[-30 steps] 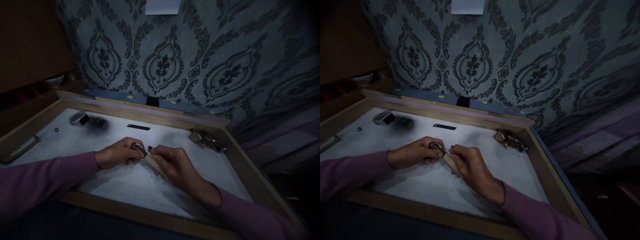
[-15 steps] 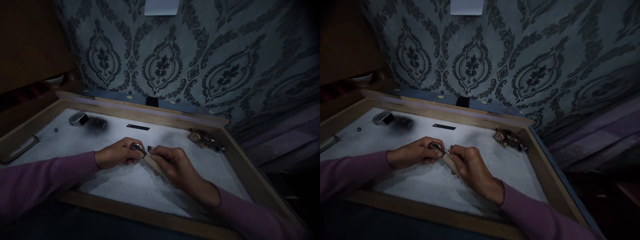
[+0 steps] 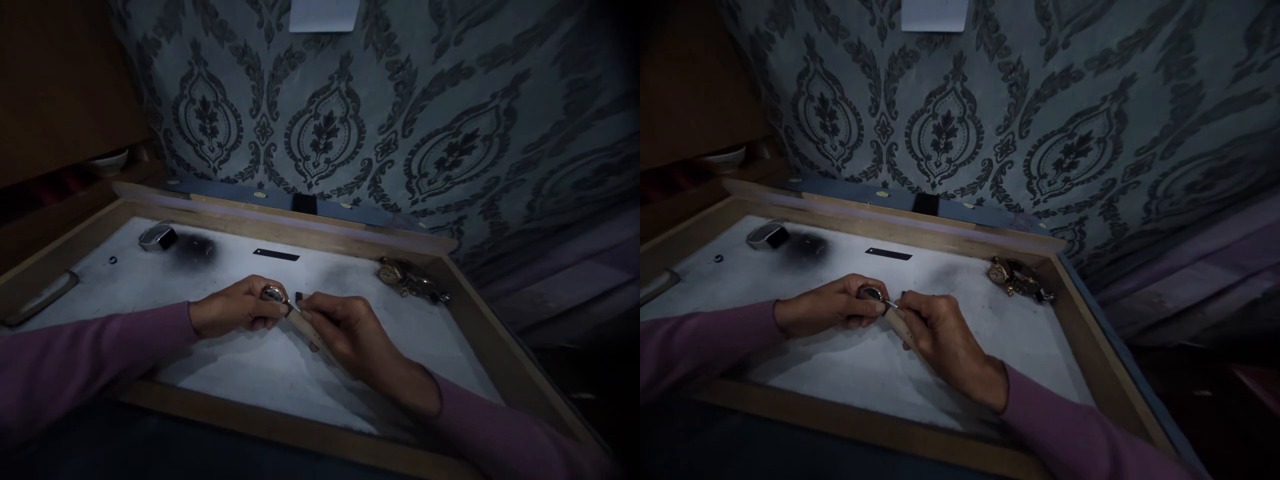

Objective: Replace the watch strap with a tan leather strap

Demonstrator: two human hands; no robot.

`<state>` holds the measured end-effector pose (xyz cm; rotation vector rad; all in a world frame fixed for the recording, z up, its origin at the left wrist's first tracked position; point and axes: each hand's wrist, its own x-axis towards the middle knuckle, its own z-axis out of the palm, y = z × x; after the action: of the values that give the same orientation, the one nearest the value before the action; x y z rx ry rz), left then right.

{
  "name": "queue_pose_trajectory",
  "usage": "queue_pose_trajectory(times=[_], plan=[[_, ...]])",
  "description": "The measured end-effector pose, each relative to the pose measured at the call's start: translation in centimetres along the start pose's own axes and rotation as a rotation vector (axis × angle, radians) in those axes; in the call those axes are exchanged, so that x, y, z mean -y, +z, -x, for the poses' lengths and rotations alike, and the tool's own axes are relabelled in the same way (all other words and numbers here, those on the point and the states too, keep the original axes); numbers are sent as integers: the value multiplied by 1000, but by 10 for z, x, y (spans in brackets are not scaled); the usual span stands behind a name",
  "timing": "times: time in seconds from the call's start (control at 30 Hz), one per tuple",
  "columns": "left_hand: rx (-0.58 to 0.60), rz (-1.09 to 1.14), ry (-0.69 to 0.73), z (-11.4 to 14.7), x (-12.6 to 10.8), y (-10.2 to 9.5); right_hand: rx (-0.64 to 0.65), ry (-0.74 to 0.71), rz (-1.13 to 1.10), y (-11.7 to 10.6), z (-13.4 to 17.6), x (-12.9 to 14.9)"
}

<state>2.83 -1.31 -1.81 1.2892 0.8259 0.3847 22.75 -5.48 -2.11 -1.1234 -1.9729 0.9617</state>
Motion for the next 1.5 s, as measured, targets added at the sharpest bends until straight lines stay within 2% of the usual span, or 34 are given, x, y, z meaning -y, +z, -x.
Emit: queue_pose_trajectory(times=[0.5,1.5], plan=[[15,-18,-5,0,-2,0,1,-36,66,1,0,-2],[36,13,-47,1,-2,-3,-2,-7,18,3,0,-4]])
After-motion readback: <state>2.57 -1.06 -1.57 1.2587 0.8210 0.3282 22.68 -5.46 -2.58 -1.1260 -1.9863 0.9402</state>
